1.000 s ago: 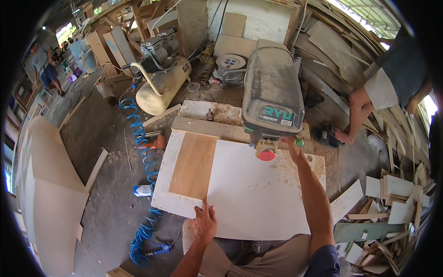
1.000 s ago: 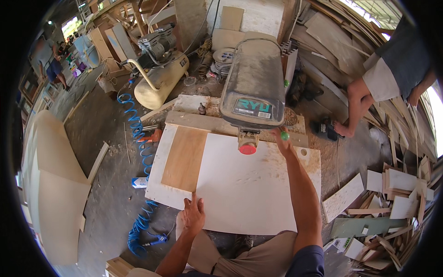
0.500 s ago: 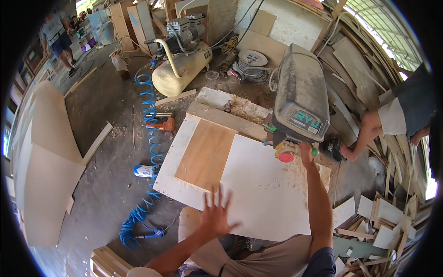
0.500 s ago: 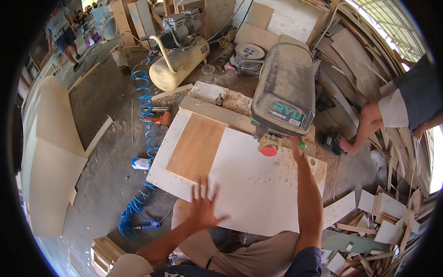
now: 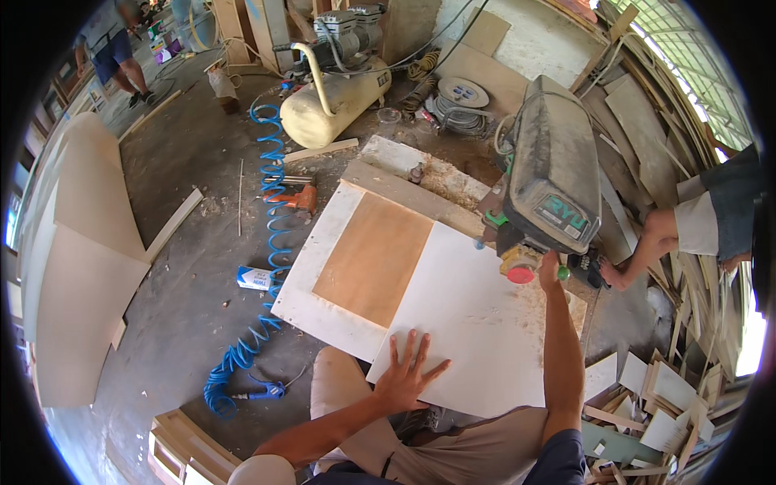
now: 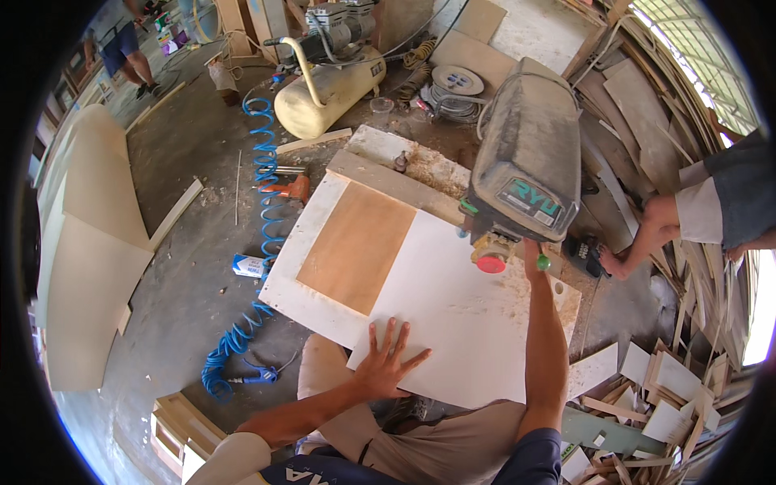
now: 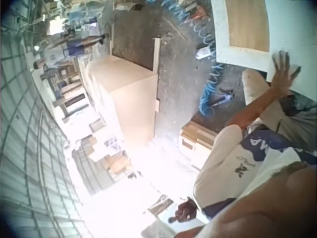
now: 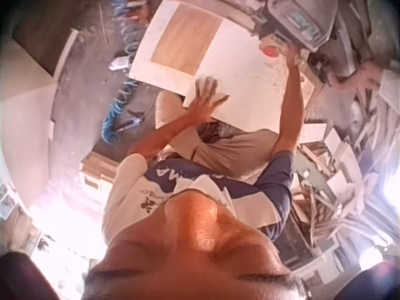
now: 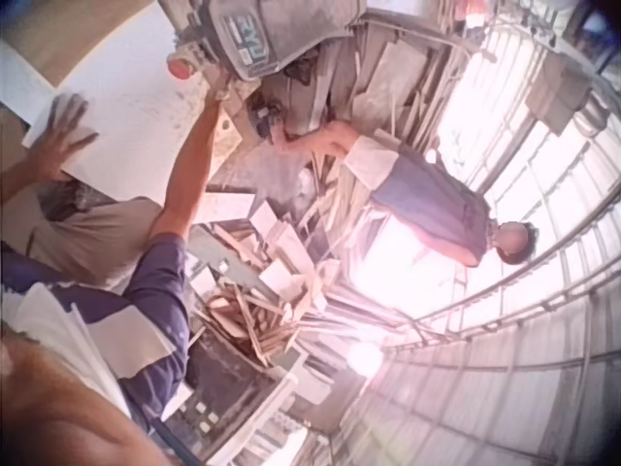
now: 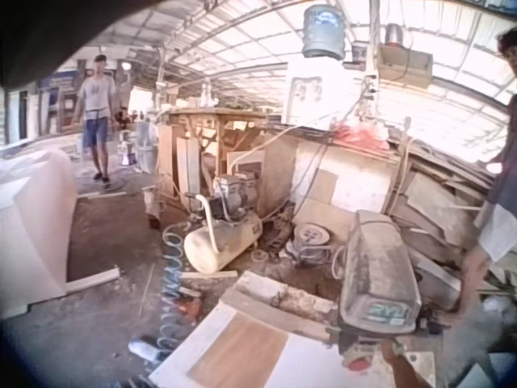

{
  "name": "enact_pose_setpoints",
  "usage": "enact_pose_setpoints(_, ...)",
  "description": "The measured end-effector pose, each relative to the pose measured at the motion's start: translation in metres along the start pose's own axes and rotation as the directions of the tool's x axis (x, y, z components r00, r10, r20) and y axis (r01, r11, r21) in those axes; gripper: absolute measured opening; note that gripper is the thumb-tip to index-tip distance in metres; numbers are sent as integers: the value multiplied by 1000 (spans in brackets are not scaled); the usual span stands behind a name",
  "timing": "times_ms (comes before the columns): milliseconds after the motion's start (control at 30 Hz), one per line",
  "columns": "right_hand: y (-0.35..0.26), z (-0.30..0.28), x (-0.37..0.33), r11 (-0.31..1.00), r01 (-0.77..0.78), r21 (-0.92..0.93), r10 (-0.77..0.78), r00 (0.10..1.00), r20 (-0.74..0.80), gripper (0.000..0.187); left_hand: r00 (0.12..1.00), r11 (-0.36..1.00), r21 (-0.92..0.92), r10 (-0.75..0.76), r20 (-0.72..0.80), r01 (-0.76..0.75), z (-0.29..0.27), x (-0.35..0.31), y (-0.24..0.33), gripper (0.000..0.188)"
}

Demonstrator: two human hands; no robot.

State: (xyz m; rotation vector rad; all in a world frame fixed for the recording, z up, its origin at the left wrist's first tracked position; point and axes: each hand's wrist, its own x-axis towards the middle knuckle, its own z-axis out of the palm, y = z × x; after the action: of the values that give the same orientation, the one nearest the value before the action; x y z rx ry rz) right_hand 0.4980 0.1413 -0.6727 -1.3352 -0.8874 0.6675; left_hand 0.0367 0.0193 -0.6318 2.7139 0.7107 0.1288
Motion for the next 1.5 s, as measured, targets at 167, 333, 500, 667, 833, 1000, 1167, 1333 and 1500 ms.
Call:
enact_pose_setpoints(167, 74, -51, 21, 998, -20, 54, 18, 999, 41, 20, 1000, 1000, 19, -6, 5, 6, 2, -3, 2, 119)
enact_pose_setpoints(333, 95, -99, 52, 999, 51, -3, -51, 999, 4, 23, 999, 1000, 7, 21, -31, -21, -1, 9, 9, 120)
enact_pose_setpoints(500, 95, -37, 23, 996, -7, -90, 7, 1000, -5, 23, 998, 998, 12, -54, -25, 54, 7, -10, 1, 119)
enact_pose_setpoints(667, 63, -71, 33, 835, -248, 492, 188, 967, 169, 23, 997, 999, -15, -44, -68, 43, 5, 4, 6, 116)
enact_pose_setpoints(833, 60, -47, 27, 873, 80, -480, -18, 991, 133, 46, 980, 981, 121, -163, 115, 149, 0, 3, 25, 114)
enact_pose_setpoints(1000, 75, -84, 51, 974, 4, -227, 9, 998, 56, 47, 993, 994, -47, 103, 66, -100, 7, 36, 59, 113)
enact_pose_setpoints(1167, 45, -51, 41, 990, 78, -117, -71, 995, 69, 42, 993, 997, -68, 36, 114, -28, 10, 48, 53, 112)
enact_pose_setpoints(1333, -15, -19, 43, 963, 234, -133, -222, 970, 104, 37, 989, 993, -119, 10, 146, 8, 1, 49, 54, 116)
enact_pose_setpoints(1500, -102, 17, 40, 865, 469, -176, -428, 875, 228, 43, 976, 979, -85, -194, -96, 186, 17, 65, 21, 122)
